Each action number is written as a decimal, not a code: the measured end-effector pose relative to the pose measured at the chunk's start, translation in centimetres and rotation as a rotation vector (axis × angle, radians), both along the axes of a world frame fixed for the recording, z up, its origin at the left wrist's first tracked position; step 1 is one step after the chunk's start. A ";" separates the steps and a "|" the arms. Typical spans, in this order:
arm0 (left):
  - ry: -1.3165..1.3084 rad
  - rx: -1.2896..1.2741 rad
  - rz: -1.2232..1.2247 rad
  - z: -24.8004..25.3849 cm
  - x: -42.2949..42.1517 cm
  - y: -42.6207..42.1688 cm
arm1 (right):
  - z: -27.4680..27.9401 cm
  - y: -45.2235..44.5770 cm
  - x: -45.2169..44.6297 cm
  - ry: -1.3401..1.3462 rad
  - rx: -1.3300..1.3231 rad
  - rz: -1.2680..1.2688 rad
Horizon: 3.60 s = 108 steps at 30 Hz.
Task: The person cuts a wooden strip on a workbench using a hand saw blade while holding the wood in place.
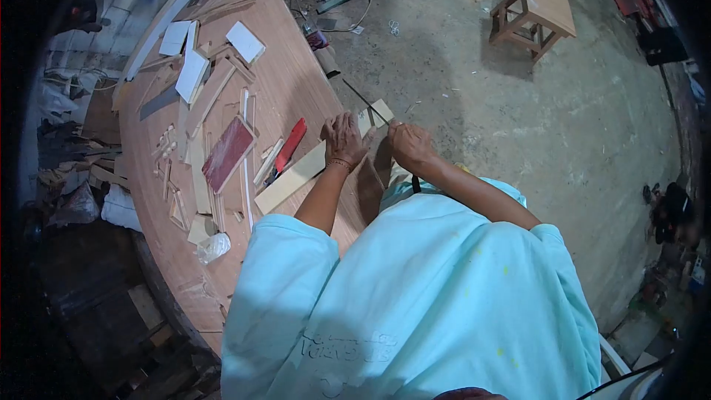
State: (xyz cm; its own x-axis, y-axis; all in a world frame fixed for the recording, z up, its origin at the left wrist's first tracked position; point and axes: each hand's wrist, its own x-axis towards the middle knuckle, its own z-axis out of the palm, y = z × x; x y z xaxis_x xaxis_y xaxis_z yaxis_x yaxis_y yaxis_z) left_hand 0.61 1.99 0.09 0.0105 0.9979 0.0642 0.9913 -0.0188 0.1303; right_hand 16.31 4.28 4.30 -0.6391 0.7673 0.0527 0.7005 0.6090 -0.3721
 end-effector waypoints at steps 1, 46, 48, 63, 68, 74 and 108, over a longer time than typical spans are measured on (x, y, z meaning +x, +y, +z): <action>-0.070 0.015 0.001 -0.1 -0.2 0.1 | 0.1 0.1 0.0 0.000 0.002 0.008; 0.088 0.016 0.029 -0.9 0.9 0.5 | 2.1 -0.8 0.2 -0.140 -0.311 -0.140; 0.138 0.075 0.023 -0.9 0.9 0.7 | 2.4 -0.7 0.6 -0.130 -0.274 -0.066; 0.083 0.146 0.037 -1.1 1.0 0.7 | 0.3 0.2 -0.4 -0.004 -0.224 -0.173; 0.092 0.124 0.042 -0.9 1.0 0.7 | -0.3 0.0 -0.8 0.008 -0.236 -0.188; 0.082 0.131 0.038 -0.9 1.0 0.7 | 0.0 -0.1 -0.8 0.076 -0.313 -0.213; 0.070 0.125 0.064 -1.5 1.0 0.8 | 0.8 0.1 -1.1 -0.033 -0.307 -0.158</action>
